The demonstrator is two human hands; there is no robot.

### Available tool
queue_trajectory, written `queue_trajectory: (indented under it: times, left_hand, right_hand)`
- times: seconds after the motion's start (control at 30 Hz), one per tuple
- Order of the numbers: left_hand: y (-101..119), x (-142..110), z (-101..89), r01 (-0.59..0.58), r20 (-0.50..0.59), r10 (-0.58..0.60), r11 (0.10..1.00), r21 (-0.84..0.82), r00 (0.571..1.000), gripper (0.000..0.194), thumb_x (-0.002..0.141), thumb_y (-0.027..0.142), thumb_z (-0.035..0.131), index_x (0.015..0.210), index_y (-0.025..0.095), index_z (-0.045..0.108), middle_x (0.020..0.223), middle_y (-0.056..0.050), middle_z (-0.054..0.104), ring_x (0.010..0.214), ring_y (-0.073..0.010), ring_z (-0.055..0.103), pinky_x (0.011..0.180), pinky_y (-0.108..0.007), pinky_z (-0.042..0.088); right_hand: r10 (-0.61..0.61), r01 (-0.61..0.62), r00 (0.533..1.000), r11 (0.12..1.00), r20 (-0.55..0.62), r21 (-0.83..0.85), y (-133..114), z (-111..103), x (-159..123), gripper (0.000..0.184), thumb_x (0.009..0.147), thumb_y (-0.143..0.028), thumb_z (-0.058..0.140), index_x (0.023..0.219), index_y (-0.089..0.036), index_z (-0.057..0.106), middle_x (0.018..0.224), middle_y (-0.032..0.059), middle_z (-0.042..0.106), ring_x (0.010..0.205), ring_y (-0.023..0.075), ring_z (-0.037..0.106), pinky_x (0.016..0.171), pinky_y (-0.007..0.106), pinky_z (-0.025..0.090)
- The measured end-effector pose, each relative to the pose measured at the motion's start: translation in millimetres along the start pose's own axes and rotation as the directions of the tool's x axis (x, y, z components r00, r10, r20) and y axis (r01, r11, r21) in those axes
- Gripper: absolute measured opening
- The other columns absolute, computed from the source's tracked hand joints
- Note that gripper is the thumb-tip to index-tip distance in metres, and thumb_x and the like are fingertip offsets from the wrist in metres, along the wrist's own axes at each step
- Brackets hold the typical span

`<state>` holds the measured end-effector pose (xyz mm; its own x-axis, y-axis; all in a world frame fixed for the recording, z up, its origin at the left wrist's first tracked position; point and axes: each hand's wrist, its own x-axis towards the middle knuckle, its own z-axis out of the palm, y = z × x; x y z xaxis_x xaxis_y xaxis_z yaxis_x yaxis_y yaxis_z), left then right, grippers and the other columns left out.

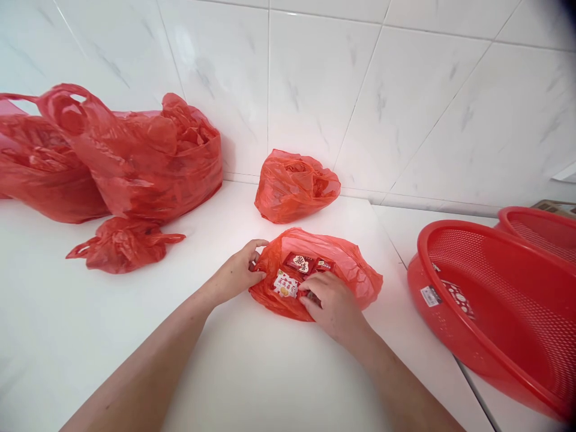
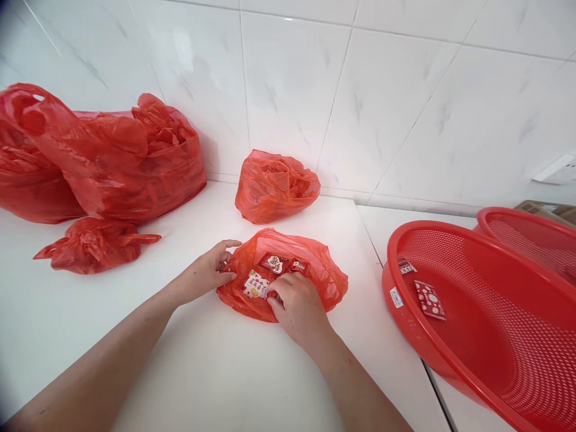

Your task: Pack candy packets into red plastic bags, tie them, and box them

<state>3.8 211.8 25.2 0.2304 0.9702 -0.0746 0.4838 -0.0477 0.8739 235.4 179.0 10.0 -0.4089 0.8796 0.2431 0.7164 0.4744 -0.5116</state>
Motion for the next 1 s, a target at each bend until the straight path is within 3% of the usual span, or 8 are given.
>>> queue_trajectory:
  times: [0.2,0.37,0.47,0.73,1.0]
  left_hand:
    - [3.1,-1.5,-0.4,-0.010,0.006,0.010,1.000,0.008,1.000,0.055,0.071,0.024,0.054,0.125,0.029,0.041,0.079,0.003,0.058,0.063,-0.0133,0.053,0.053,-0.023,0.043]
    - [3.2,-1.6,-0.9,-0.004,0.014,0.004,1.000,-0.008,1.000,0.056,0.072,0.024,0.055,0.125,0.030,0.040,0.082,0.003,0.057,0.063,-0.0131,0.053,0.054,-0.024,0.043]
    - [2.5,-1.2,-1.1,-0.008,0.012,0.008,1.000,-0.009,1.000,0.057,0.072,0.024,0.055,0.126,0.030,0.040,0.082,0.003,0.057,0.063,-0.0130,0.053,0.054,-0.024,0.044]
    - [2.9,-0.5,-2.0,0.007,0.016,-0.007,1.000,0.011,1.000,0.056,0.072,0.024,0.055,0.125,0.030,0.039,0.083,0.003,0.058,0.066,-0.0134,0.054,0.054,-0.023,0.044]
    - [0.5,-0.1,-1.4,-0.003,-0.009,0.003,1.000,0.020,1.000,0.057,0.073,0.025,0.056,0.127,0.029,0.039,0.082,0.003,0.057,0.063,-0.0123,0.052,0.055,-0.023,0.043]
  right_hand:
    - [-0.093,0.097,0.993,0.994,0.070,-0.052,-10.5,4.5,-3.1,0.026,0.081,-0.012,0.055,0.093,-0.029,0.070,0.086,0.0019,0.056,0.086,0.0173,0.048,0.086,0.035,0.042]
    - [-0.074,0.083,0.994,0.989,0.077,-0.121,-9.4,9.6,-2.7,0.037,0.080,-0.014,0.057,0.109,-0.035,0.066,0.088,0.0038,0.053,0.091,0.0204,0.048,0.086,0.038,0.042]
    - [-0.025,0.030,0.999,0.987,0.036,-0.158,-6.8,6.9,-1.0,0.038,0.078,-0.017,0.060,0.114,-0.030,0.064,0.094,0.0058,0.055,0.095,0.0229,0.049,0.086,0.040,0.043]
    - [0.119,-0.123,0.992,0.981,-0.034,-0.153,-1.7,-2.1,-0.6,0.012,0.086,-0.026,0.054,0.084,-0.021,0.065,0.083,0.0033,0.063,0.079,0.0187,0.056,0.070,0.033,0.046]
    - [0.029,-0.043,0.994,0.991,-0.109,-0.125,0.6,0.2,-0.4,0.008,0.083,-0.022,0.058,0.083,-0.020,0.066,0.097,0.0034,0.066,0.089,0.0201,0.056,0.079,0.036,0.046]
